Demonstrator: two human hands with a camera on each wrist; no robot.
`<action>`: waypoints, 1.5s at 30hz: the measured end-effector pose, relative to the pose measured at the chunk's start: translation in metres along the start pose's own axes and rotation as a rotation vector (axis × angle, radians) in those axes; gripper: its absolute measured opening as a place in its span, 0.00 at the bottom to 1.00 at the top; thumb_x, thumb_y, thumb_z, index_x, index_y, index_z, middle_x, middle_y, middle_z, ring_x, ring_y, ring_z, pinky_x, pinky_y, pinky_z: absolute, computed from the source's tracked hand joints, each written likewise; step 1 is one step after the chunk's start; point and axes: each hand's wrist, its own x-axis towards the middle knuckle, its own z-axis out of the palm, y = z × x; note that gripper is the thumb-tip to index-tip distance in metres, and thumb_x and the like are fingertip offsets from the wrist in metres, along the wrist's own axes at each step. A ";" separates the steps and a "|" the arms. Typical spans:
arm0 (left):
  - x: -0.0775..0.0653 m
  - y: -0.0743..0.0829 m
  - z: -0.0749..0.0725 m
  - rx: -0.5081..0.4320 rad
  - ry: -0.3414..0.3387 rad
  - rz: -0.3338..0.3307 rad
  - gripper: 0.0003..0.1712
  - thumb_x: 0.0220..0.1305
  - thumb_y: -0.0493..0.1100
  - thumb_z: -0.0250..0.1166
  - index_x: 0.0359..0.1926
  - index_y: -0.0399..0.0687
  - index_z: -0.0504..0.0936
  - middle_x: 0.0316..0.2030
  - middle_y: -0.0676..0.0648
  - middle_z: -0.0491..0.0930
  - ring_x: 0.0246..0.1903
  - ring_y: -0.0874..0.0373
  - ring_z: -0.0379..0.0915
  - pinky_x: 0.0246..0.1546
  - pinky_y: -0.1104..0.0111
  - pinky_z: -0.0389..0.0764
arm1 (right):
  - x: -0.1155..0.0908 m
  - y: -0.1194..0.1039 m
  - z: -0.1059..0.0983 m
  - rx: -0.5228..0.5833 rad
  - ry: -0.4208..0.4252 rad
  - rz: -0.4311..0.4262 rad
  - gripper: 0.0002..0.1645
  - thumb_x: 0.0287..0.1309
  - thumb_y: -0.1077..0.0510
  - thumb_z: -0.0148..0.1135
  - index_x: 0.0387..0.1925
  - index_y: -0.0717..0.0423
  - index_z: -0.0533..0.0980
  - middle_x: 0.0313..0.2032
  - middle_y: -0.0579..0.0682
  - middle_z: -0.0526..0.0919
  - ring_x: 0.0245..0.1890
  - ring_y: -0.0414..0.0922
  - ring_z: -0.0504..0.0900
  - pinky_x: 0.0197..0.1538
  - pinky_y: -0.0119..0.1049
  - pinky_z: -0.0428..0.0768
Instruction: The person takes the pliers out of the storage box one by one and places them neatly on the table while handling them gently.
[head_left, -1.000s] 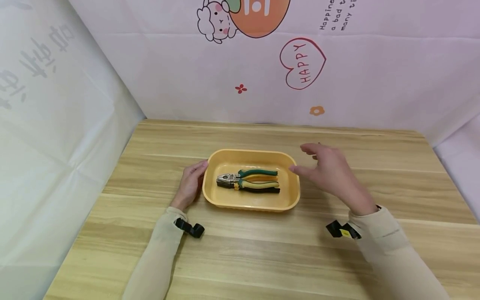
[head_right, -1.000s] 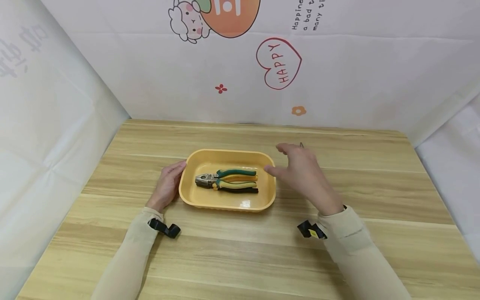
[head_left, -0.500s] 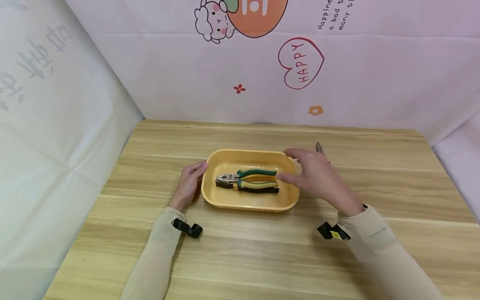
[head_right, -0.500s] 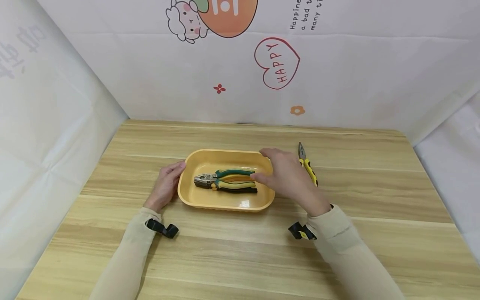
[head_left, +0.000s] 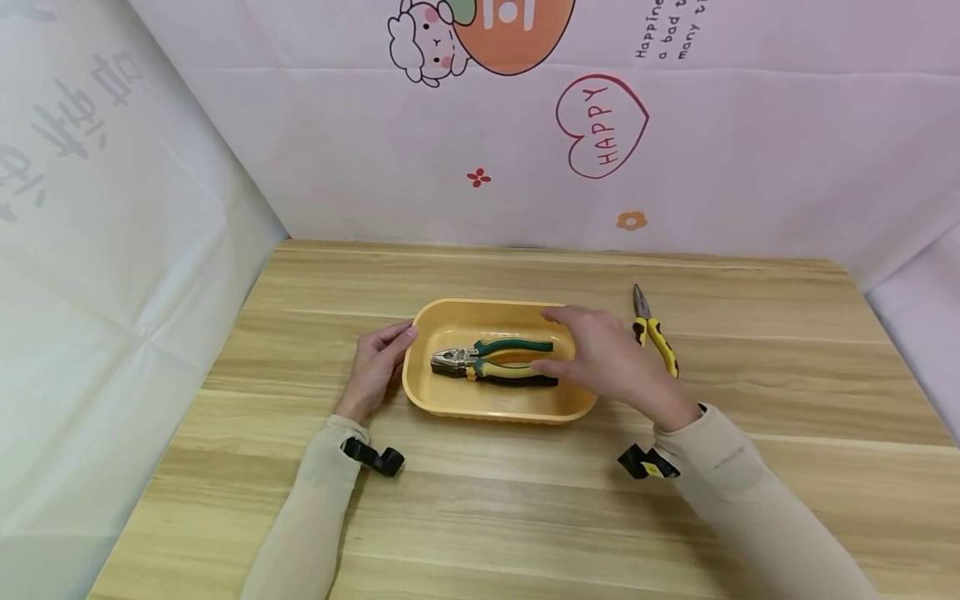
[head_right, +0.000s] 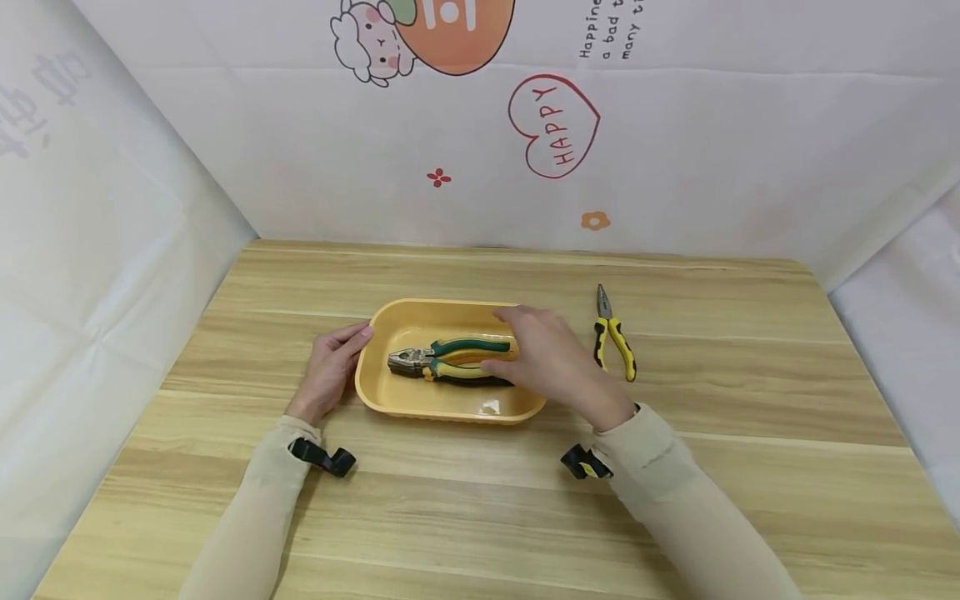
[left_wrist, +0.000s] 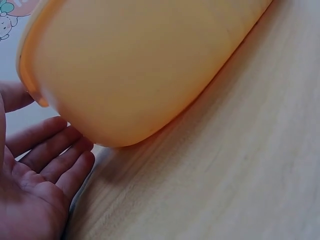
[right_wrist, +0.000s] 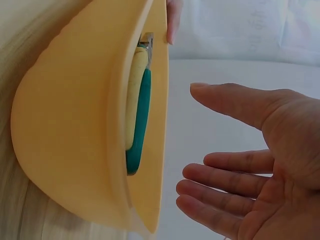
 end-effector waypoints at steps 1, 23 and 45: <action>0.000 0.000 0.000 0.000 0.003 0.000 0.23 0.74 0.37 0.60 0.63 0.24 0.74 0.61 0.28 0.75 0.50 0.58 0.82 0.51 0.67 0.82 | 0.001 -0.001 0.001 -0.003 -0.004 -0.008 0.44 0.55 0.45 0.77 0.67 0.63 0.72 0.62 0.60 0.78 0.60 0.59 0.78 0.59 0.56 0.78; 0.000 -0.004 -0.003 -0.035 0.014 0.003 0.22 0.75 0.38 0.60 0.61 0.24 0.76 0.60 0.29 0.76 0.52 0.54 0.82 0.52 0.66 0.82 | 0.021 -0.011 0.000 -0.028 -0.090 -0.114 0.46 0.53 0.47 0.79 0.66 0.67 0.71 0.61 0.62 0.79 0.60 0.58 0.79 0.60 0.53 0.79; 0.002 -0.005 -0.003 0.020 0.007 0.020 0.23 0.73 0.39 0.62 0.61 0.25 0.76 0.59 0.29 0.77 0.51 0.55 0.82 0.52 0.66 0.82 | 0.041 -0.016 0.014 -0.086 -0.241 -0.130 0.45 0.56 0.48 0.77 0.68 0.66 0.70 0.62 0.61 0.78 0.59 0.55 0.80 0.62 0.51 0.77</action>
